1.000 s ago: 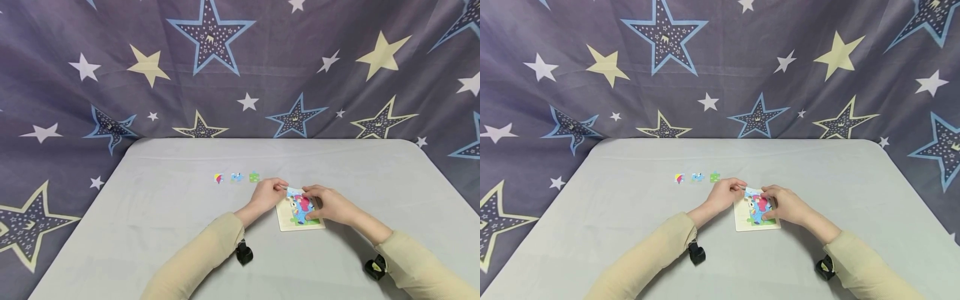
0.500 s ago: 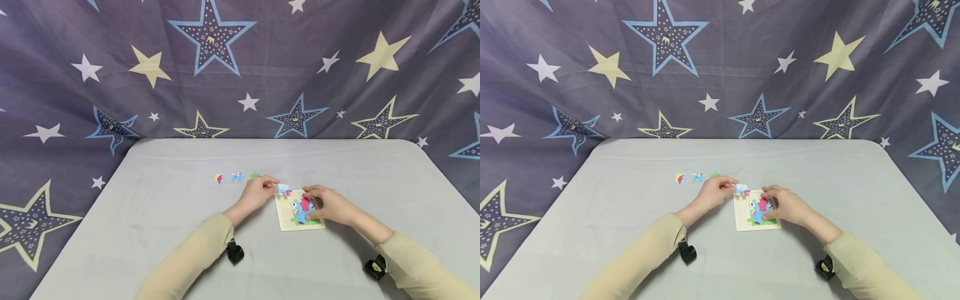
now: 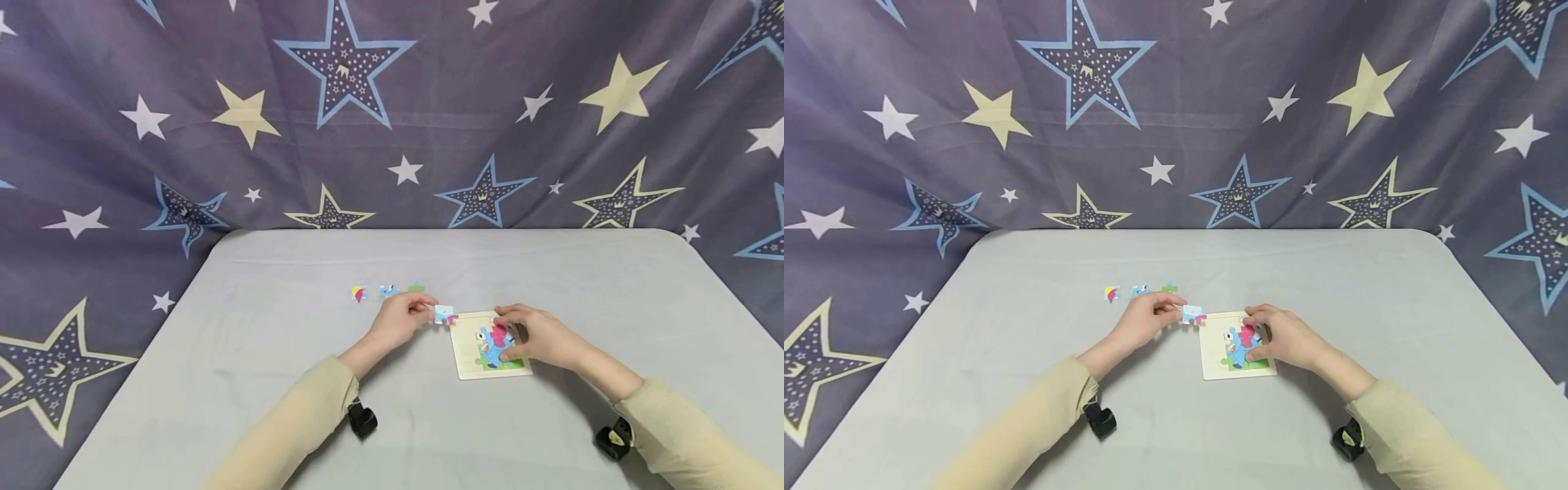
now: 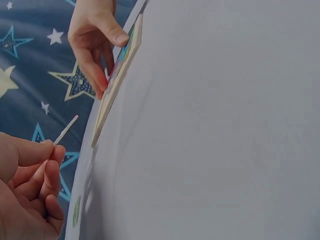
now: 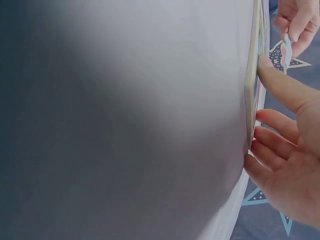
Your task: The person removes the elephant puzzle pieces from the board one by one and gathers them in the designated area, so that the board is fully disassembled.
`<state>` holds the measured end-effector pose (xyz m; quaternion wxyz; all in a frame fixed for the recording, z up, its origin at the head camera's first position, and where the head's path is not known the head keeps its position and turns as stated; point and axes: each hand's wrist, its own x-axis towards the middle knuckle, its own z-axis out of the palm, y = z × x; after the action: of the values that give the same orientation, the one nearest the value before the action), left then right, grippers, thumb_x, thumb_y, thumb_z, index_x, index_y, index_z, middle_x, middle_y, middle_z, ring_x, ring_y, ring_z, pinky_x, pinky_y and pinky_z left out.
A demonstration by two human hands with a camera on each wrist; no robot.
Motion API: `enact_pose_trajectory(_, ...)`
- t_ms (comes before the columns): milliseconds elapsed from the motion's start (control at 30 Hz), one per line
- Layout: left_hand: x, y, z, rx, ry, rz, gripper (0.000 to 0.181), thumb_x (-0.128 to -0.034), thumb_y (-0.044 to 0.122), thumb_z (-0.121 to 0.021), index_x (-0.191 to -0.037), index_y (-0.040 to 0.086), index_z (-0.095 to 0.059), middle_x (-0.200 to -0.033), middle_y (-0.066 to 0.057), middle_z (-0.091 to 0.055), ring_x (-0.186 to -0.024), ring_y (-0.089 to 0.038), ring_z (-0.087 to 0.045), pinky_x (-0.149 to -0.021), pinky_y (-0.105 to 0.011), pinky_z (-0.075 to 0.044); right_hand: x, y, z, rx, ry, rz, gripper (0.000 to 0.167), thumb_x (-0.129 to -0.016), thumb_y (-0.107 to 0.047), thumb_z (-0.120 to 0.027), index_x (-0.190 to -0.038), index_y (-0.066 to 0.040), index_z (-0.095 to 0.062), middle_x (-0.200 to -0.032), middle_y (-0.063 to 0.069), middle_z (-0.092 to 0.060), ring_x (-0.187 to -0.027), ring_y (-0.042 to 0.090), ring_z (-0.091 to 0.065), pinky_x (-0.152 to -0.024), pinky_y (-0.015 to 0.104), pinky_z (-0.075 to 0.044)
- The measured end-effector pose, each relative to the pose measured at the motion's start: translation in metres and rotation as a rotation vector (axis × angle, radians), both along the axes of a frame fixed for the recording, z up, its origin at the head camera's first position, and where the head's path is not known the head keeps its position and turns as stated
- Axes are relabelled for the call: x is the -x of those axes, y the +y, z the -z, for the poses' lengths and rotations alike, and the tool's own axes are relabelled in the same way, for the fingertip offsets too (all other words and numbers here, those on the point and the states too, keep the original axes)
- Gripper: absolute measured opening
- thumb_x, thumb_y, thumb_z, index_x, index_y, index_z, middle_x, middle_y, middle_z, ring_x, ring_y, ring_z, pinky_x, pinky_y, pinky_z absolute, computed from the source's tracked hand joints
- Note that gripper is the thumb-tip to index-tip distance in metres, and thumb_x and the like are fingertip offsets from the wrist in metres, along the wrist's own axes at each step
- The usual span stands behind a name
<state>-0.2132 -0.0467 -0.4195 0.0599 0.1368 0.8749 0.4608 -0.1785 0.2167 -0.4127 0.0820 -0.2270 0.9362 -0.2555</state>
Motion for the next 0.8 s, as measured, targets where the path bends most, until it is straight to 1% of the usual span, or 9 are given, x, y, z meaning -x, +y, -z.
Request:
enact_pose_trajectory(200, -0.002, -0.018, 0.0, 0.009, 0.027, -0.017, 0.019, -0.0825, 0.015, -0.065, -0.101, 0.012, -0.068, -0.082, 0.001, -0.065, -0.071, -0.008, -0.056, -0.063, -0.022, -0.046, 0.0, 0.0, -0.001, 0.005, 0.008, -0.007, 0.06, -0.068, -0.029, -0.078, -0.117, 0.0, -0.059, -0.133, 0.016, -0.047, -0.121, 0.036, -0.043, -0.097, 0.049, -0.036)
enact_pose_trajectory(367, -0.005, -0.032, 0.0, 0.005, 0.02, -0.049, 0.018, -0.0814, 0.013, -0.066, -0.099, 0.012, -0.068, -0.08, 0.001, -0.065, -0.071, -0.008, -0.056, -0.064, -0.023, -0.047, -0.001, 0.001, -0.003, 0.01, 0.019, -0.02, 0.061, -0.068, -0.031, -0.078, -0.116, 0.001, -0.059, -0.132, 0.018, -0.048, -0.12, 0.037, -0.043, -0.096, 0.05, -0.035)
enact_pose_trajectory(600, -0.005, -0.05, 0.001, 0.004, 0.013, -0.096, 0.017, -0.0806, 0.011, -0.066, -0.097, 0.013, -0.069, -0.078, 0.002, -0.065, -0.068, -0.008, -0.055, -0.062, -0.023, -0.045, 0.0, 0.001, -0.002, 0.007, 0.015, -0.015, 0.061, -0.068, -0.031, -0.078, -0.117, 0.0, -0.059, -0.132, 0.017, -0.047, -0.121, 0.037, -0.043, -0.096, 0.049, -0.036)
enact_pose_trajectory(800, -0.008, -0.064, -0.001, 0.002, -0.003, -0.113, 0.019, -0.0805, 0.011, -0.066, -0.099, 0.011, -0.069, -0.079, 0.001, -0.065, -0.067, -0.009, -0.054, -0.06, -0.023, -0.044, 0.001, 0.0, 0.001, 0.007, 0.011, -0.008, 0.061, -0.068, -0.03, -0.078, -0.117, 0.0, -0.059, -0.132, 0.016, -0.048, -0.121, 0.036, -0.043, -0.097, 0.049, -0.036)
